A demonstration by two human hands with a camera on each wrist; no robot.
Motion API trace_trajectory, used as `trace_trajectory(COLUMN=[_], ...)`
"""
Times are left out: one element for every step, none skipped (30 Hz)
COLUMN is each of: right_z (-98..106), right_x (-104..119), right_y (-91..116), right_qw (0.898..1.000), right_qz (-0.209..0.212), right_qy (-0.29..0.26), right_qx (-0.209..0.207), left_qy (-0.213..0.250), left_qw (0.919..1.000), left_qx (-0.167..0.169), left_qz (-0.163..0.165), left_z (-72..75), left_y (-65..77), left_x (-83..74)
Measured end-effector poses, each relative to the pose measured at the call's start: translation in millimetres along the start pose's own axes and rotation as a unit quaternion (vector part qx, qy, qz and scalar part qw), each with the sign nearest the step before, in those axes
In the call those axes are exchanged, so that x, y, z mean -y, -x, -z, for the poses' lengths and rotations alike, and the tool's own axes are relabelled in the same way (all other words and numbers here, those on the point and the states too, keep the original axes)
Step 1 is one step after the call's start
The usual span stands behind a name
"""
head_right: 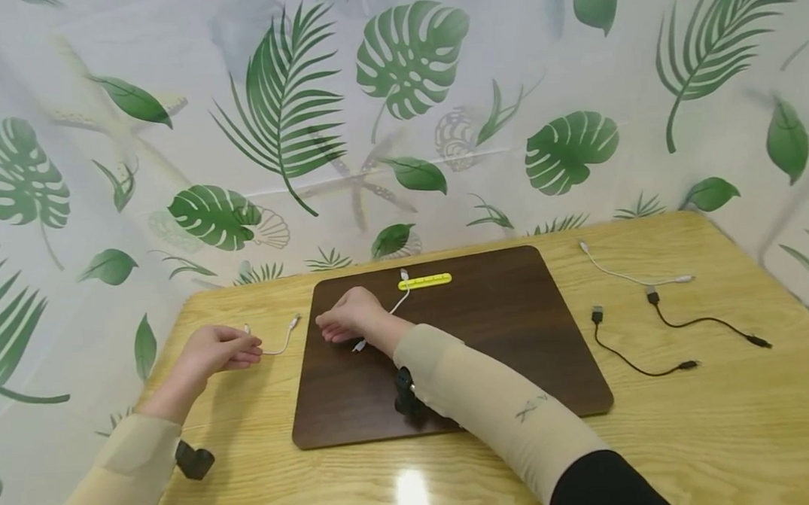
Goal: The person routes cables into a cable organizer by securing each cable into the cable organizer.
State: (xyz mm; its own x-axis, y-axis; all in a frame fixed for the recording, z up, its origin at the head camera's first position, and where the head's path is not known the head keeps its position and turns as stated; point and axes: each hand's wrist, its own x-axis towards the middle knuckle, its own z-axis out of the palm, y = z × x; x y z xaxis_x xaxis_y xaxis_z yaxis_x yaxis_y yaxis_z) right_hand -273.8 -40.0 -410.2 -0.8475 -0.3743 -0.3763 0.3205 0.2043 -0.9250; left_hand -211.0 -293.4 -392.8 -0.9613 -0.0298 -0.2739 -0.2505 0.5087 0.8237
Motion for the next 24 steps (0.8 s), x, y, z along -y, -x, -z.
trace_trajectory(right_z=[-1.3,-2.7,-4.3,-5.9,-7.6,-9.4,-11.1,-13.0,-14.8,-16.9,-19.0,-21.0,-23.0,-25.0,-26.9,-28.9,-30.8,-32.5,-34.3,-35.9,-37.5,-39.1,-40.6,-42.3], right_x=[-0.9,-1.5,-2.1,-3.1,-3.8,-4.5,-5.1,-5.7,-6.6,-6.9,-7.2,-7.7,-8.2,-8.5,-8.6,-8.2,-8.6,-8.5,-8.6,-8.7,-8.8,-9.0,-9.4,-9.5], right_y=[-0.5,-0.9,-1.4,-2.3,-2.9,-3.6,-4.4,-5.1,-6.1,-6.9,-7.4,-8.0,-8.4,-8.5,-8.3,-7.5,-7.5,-7.4,-7.6,-8.1,-8.7,-9.4,-10.5,-11.2], right_qw=[1.0,1.0,1.0,1.0,1.0,1.0,1.0,1.0,1.0,1.0,1.0,1.0,0.999,0.999,0.999,0.999,0.999,0.999,0.999,0.999,0.999,0.998,0.998,0.998], right_qz=[0.001,0.003,0.005,0.005,0.008,0.009,0.011,0.014,0.016,0.019,0.021,0.024,0.026,0.029,0.03,0.033,0.034,0.036,0.038,0.039,0.041,0.043,0.045,0.046], right_qy=[-0.001,0.0,0.002,0.0,0.002,0.003,0.005,0.008,0.009,0.012,0.015,0.018,0.021,0.024,0.026,0.028,0.028,0.029,0.03,0.031,0.031,0.034,0.036,0.041], right_qx=[0.001,0.002,0.003,0.004,0.005,0.005,0.005,0.005,0.005,0.005,0.005,0.005,0.006,0.006,0.006,0.006,0.006,0.006,0.005,0.003,0.002,0.001,0.0,-0.002], left_qy=[0.001,0.001,0.003,0.005,0.008,0.013,0.014,0.014,0.011,0.001,-0.011,-0.026,-0.043,-0.059,-0.076,-0.091,-0.099,-0.107,-0.113,-0.118,-0.123,-0.128,-0.131,-0.134], left_qw=[1.0,1.0,1.0,0.9999,0.9999,0.9997,0.9997,0.9996,0.9996,0.9994,0.9992,0.9987,0.998,0.9969,0.9955,0.9939,0.9929,0.992,0.9912,0.9906,0.99,0.9895,0.9892,0.9888], left_qx=[-0.002,-0.006,-0.007,-0.01,-0.014,-0.018,-0.021,-0.024,-0.027,-0.034,-0.039,-0.044,-0.047,-0.053,-0.058,-0.063,-0.065,-0.067,-0.067,-0.068,-0.068,-0.068,-0.066,-0.065], left_qz=[0.0,0.0,-0.001,-0.001,-0.001,-0.003,-0.004,-0.006,-0.006,-0.004,-0.003,-0.003,-0.002,-0.002,-0.002,-0.002,-0.004,-0.006,-0.008,-0.008,-0.01,-0.01,-0.011,-0.011], left_z=[0.7,1.4,2.4,3.2,4.0,4.8,5.8,6.6,7.2,7.6,8.0,8.2,8.4,7.9,7.6,7.2,7.0,6.9,6.9,6.9,7.6,8.2,8.8,9.2], left_y=[0.1,0.2,-0.2,-0.7,-1.2,-1.8,-2.4,-3.2,-3.9,-4.3,-4.8,-5.3,-5.9,-5.7,-5.5,-5.6,-5.6,-5.7,-5.8,-6.0,-6.9,-7.5,-7.9,-8.2], left_x=[1.3,2.6,4.5,6.2,7.7,8.9,10.0,11.0,11.7,12.1,12.7,13.3,14.1,14.4,14.6,15.3,15.8,16.7,17.3,17.9,18.6,19.1,19.2,19.5])
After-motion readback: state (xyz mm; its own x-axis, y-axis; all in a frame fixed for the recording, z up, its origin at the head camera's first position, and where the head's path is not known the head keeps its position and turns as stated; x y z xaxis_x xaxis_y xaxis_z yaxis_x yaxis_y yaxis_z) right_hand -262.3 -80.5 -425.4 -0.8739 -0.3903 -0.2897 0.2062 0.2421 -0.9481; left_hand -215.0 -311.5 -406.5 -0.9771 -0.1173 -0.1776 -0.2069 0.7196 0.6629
